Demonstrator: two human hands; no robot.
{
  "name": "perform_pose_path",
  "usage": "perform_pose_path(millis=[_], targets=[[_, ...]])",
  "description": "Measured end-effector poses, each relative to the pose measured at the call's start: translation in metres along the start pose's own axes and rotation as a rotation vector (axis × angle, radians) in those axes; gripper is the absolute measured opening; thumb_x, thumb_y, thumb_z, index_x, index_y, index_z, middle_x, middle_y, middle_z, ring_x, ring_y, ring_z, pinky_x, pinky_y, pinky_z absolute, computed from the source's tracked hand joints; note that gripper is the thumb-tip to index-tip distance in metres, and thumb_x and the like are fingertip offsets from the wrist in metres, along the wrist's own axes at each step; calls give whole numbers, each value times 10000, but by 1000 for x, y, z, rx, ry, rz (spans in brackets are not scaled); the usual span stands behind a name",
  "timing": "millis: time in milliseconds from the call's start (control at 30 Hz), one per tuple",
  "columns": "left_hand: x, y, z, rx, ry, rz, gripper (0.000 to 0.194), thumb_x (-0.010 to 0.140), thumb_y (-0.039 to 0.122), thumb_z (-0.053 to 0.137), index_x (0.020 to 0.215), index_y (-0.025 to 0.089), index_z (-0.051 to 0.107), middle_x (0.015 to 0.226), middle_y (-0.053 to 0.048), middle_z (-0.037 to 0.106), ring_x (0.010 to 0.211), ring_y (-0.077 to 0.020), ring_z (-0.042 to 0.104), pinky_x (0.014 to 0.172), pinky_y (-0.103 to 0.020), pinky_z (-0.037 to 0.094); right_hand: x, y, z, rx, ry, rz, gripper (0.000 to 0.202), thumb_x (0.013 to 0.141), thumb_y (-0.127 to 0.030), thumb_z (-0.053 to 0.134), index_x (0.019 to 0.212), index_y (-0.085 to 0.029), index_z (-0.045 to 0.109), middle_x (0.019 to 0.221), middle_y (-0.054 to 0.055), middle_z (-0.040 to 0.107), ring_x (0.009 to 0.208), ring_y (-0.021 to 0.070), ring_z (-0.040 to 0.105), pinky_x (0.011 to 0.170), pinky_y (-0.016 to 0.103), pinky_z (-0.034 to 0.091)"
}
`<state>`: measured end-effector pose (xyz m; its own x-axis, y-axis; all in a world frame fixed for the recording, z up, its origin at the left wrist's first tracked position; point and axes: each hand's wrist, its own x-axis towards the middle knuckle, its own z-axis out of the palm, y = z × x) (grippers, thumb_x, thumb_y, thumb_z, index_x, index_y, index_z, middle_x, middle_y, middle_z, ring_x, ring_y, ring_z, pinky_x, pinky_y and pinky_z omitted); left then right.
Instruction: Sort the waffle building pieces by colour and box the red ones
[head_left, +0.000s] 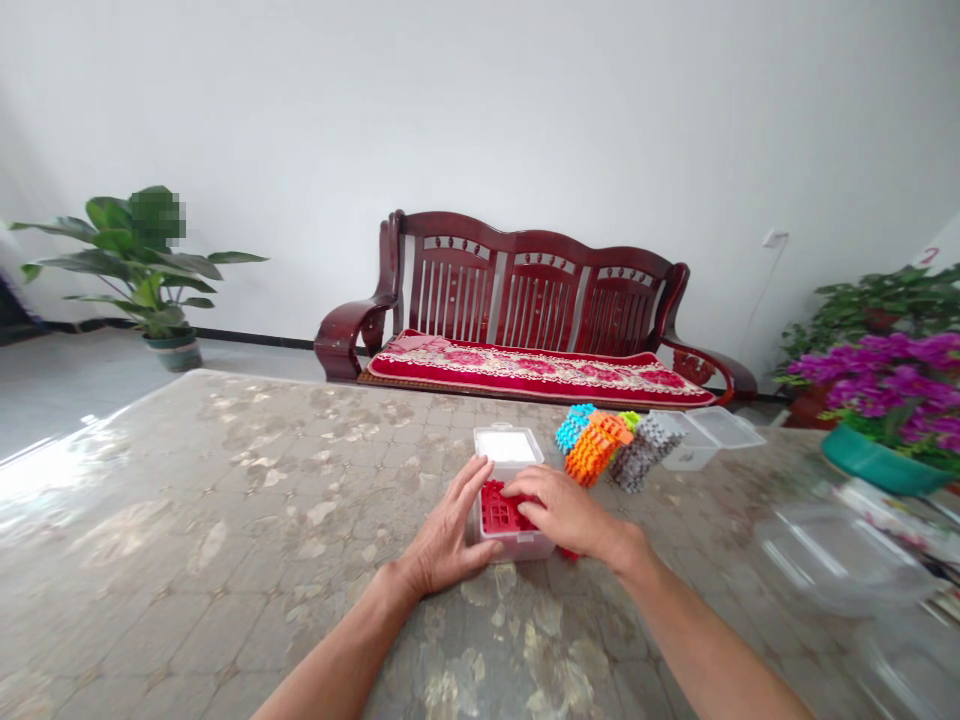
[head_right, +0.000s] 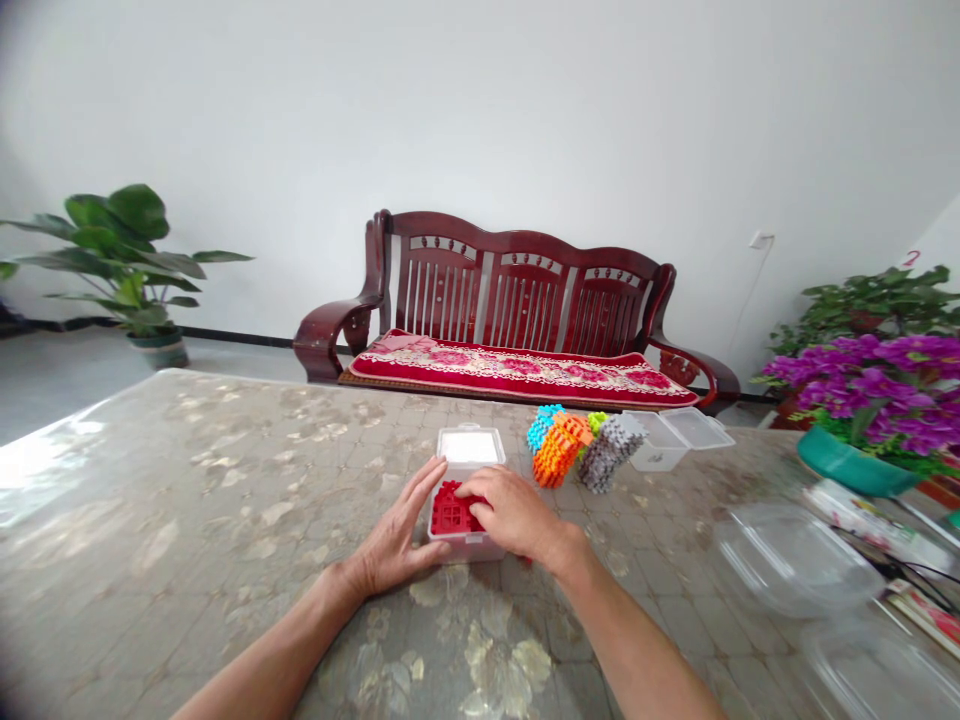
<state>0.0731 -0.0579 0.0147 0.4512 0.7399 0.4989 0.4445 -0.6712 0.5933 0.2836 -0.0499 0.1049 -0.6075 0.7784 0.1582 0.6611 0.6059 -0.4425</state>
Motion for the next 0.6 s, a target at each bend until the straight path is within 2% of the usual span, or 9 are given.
perform_pose_path(millis=[167,333,400,467,600], targets=[[0,-1,0,-4,-7,2,902,825,505,601,1527,223,111,1577,-154,166,1448,-321,182,1160,-514,257,-1,2,-8,58,118,69,327,798,-83,500,1004,-211,720,1042,43,710,1004,176,617,939,304,442],[0,-2,0,3,-5,-4,903,817,506,609,1525,232,120,1583,-144,154,1451,-320,175,1162,-515,251,-21,20,-26,109,227,245,289,817,-175,498,1001,-207,719,1012,54,722,916,190,648,858,317,485],[0,-1,-1,5,-1,0,907,815,509,610,1526,233,119,1584,-144,156,1449,-323,179,1164,-519,243,-36,31,-29,100,211,329,294,798,-196,509,1006,-206,716,997,58,727,895,204,653,838,331,490],[0,0,-1,5,3,5,906,819,508,606,1528,233,113,1582,-147,162,1447,-330,183,1164,-528,239,-52,42,-27,81,142,397,314,761,-207,538,1025,-206,708,1018,59,723,905,217,651,839,343,486],[0,1,-1,6,7,8,905,826,495,603,1532,239,98,1581,-147,164,1441,-342,194,1160,-543,244,-81,53,-11,-2,-12,422,483,652,-200,631,1134,-214,664,1161,68,666,1058,252,594,920,362,442]])
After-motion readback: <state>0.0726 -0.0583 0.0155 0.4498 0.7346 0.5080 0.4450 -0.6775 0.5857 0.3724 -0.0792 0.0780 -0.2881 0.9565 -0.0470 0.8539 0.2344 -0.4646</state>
